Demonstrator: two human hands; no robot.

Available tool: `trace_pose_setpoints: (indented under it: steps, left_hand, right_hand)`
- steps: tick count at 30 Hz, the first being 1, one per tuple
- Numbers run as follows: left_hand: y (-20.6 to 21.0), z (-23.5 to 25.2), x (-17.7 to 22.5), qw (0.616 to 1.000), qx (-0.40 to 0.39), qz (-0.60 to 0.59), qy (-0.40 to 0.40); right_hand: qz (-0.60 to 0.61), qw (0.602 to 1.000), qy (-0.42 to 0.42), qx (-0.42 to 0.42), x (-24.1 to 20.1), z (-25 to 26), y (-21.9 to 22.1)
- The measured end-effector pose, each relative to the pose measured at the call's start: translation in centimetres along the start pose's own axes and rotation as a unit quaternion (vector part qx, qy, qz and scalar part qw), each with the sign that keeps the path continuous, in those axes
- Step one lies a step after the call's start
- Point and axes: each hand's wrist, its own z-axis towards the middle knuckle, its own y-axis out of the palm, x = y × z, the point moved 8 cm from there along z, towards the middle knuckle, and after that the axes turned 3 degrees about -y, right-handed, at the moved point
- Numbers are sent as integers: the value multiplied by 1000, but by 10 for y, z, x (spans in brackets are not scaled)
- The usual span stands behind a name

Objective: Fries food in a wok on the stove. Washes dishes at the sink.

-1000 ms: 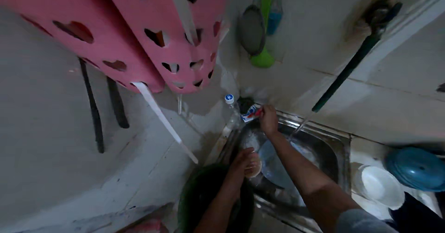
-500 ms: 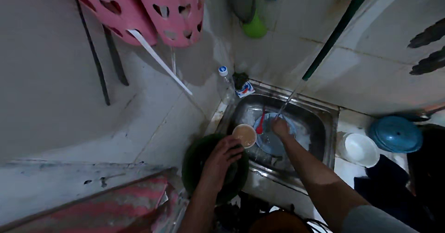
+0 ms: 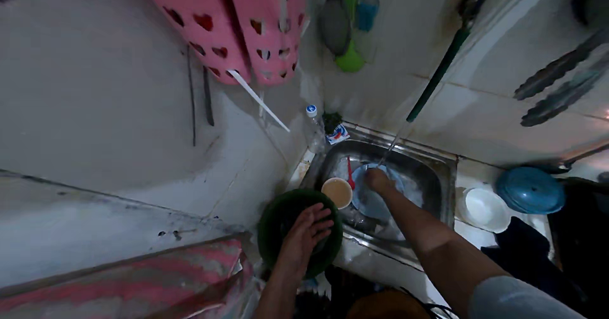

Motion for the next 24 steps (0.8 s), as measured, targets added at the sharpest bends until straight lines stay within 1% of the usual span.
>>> trace_pose_setpoints:
  steps: [3, 6, 10, 12, 15, 16, 18, 20, 22, 24]
  left_hand:
    - [-1, -3, -1, 1000, -1, 8, 5]
    - [-12, -6, -12, 1000, 25, 6, -9]
    - [-32, -17, -27, 998, 52, 6, -17]
    - [-38, -22, -30, 998, 58, 1, -17]
    - [-39, -30, -25, 998, 57, -2, -13]
    - [-38, -32, -21, 999, 52, -2, -6]
    - [-36, -35, -14, 999, 39, -5, 6]
    - [-35, -37, -10, 999, 30, -15, 14]
    - [-34, -37, -10, 999, 22, -22, 14]
    - [-34, -38, -13, 1000, 16, -24, 8]
  right_hand:
    - [16, 1000, -9, -6, -13, 10, 14]
    - [14, 1000, -13, 5, -20, 25, 28]
    - [10, 999, -10, -30, -31, 36, 42]
    - [17, 999, -7, -29, -31, 36, 39]
    - [4, 1000, 20, -11, -17, 26, 19]
    - [-1, 1000, 20, -6, -9, 20, 10]
    - [-32, 999, -10, -12, 4, 3, -7]
    - [-111, 991, -49, -52, 10, -23, -18]
    - [-191, 978, -55, -71, 13, -61, -31]
    - [-256, 963, -45, -69, -3, -107, -55]
